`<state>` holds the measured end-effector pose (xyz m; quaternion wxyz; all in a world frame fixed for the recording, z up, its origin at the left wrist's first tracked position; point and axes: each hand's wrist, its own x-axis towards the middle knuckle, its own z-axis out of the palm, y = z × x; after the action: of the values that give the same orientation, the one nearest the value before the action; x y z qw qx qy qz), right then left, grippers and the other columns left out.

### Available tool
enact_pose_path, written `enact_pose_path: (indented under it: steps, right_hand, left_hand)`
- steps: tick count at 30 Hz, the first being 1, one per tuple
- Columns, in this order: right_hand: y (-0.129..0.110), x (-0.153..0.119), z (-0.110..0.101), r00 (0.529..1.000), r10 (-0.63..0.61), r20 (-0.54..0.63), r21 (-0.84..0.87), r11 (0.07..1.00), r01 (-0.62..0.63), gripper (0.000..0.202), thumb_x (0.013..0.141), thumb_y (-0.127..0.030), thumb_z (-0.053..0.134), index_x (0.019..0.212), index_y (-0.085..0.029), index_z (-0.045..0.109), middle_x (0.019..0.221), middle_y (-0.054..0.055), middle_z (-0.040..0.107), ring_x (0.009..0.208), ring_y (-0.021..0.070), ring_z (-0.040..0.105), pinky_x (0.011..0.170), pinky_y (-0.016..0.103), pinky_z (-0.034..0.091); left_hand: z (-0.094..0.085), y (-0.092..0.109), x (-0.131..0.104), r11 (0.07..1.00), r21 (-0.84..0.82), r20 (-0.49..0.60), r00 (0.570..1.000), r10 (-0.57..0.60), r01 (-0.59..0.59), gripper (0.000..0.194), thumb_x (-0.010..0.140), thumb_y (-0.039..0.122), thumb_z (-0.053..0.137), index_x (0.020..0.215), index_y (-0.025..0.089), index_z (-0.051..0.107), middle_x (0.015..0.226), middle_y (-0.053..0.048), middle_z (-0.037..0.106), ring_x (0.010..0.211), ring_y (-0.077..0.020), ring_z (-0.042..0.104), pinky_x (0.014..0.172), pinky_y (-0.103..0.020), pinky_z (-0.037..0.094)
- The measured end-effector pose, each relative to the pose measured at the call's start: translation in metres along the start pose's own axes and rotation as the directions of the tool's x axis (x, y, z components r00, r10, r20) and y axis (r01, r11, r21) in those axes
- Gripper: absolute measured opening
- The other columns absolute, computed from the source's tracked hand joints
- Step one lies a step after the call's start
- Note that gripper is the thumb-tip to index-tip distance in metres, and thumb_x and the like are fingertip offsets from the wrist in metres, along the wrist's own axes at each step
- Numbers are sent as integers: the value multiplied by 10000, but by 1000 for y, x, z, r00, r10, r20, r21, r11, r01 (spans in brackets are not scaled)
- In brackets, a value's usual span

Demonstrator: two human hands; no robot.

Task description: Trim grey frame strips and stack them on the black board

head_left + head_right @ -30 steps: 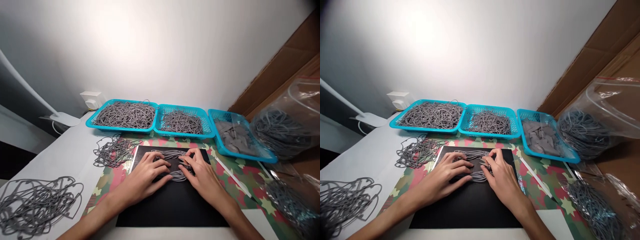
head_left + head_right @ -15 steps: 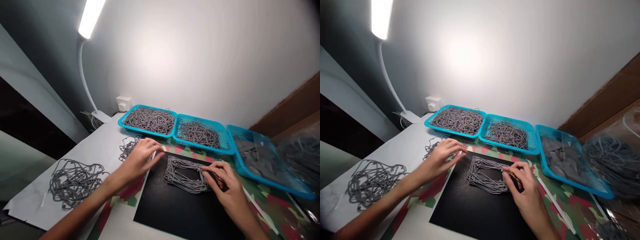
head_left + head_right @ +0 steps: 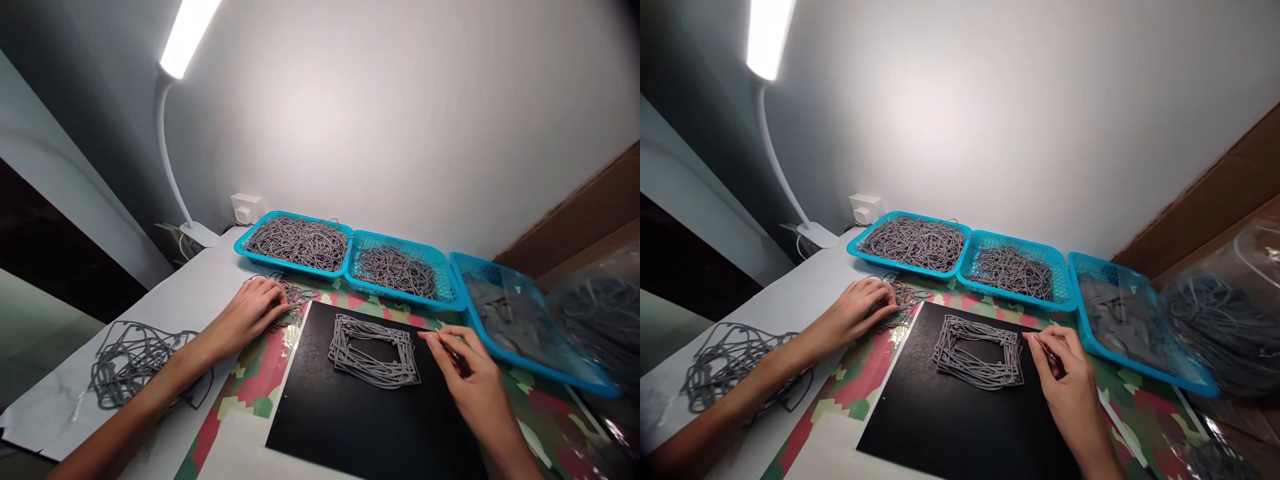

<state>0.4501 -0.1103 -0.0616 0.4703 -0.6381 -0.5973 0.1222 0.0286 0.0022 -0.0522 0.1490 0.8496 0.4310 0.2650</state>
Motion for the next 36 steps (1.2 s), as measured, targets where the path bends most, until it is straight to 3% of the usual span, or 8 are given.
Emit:
enact_pose_path:
  steps: [6,11,16,19,22,29,33,36]
  right_hand:
    - [-12,2,-8,992,124,-5,95,988,-123,536,952,-736,828,940,-208,917,1089,99,655,885,227,654,623,296,526]
    - [-49,-1,-15,878,336,341,398,795,-459,595,1044,-735,737,1173,-181,913,748,-53,335,614,140,312,513,259,333]
    - [-104,-3,11,927,121,355,446,850,-282,601,925,-575,931,1451,-304,822,1015,4,635,663,117,456,630,252,462]
    - [-119,-9,25,909,37,416,457,856,-244,359,914,-464,947,1236,-312,903,1097,13,744,727,126,529,671,247,472]
    - [-109,-26,17,879,89,468,436,842,-317,245,986,-487,873,932,-250,905,837,6,732,734,150,585,645,246,450]
    - [-59,-58,-30,797,322,511,163,874,-457,324,928,-553,903,892,-231,895,693,-26,619,626,132,425,557,261,329]
    - [-54,-50,-21,763,339,551,155,856,-493,331,950,-538,847,926,-211,887,682,-33,631,635,141,487,606,270,403]
    - [-56,-46,-9,722,292,627,175,851,-496,343,999,-519,796,912,-194,861,784,3,754,716,163,630,692,280,487]
  left_hand:
    - [-37,37,28,996,-82,-95,995,-31,23,337,1231,507,469,1164,249,675,1225,-67,758,1159,-276,663,1070,-450,519]
    - [-62,91,48,961,-276,-167,986,-20,-27,308,1200,506,535,1080,250,657,1134,-56,751,1129,-262,728,999,-415,590]
    - [-58,139,37,880,-473,-83,997,-7,-33,286,1194,493,596,1038,270,684,1048,-24,746,1048,-223,742,884,-322,632]
    - [-53,156,22,832,-554,-12,999,-52,37,324,1179,535,629,1008,274,715,1025,-25,757,969,-214,742,839,-305,652]
    - [-45,160,6,779,-612,49,989,-137,138,359,1170,592,625,1021,289,746,957,-17,776,926,-219,759,816,-298,665]
    - [19,131,-36,580,-666,394,881,-261,470,519,1086,736,675,945,244,766,867,-20,757,696,-171,710,664,-281,645]
    - [49,119,-57,369,-671,563,766,-311,643,572,967,790,804,942,222,741,977,-68,798,860,-238,800,737,-346,722]
    - [53,112,-67,456,-649,512,793,-331,609,538,1000,759,783,943,225,747,986,-74,811,964,-262,814,868,-384,728]
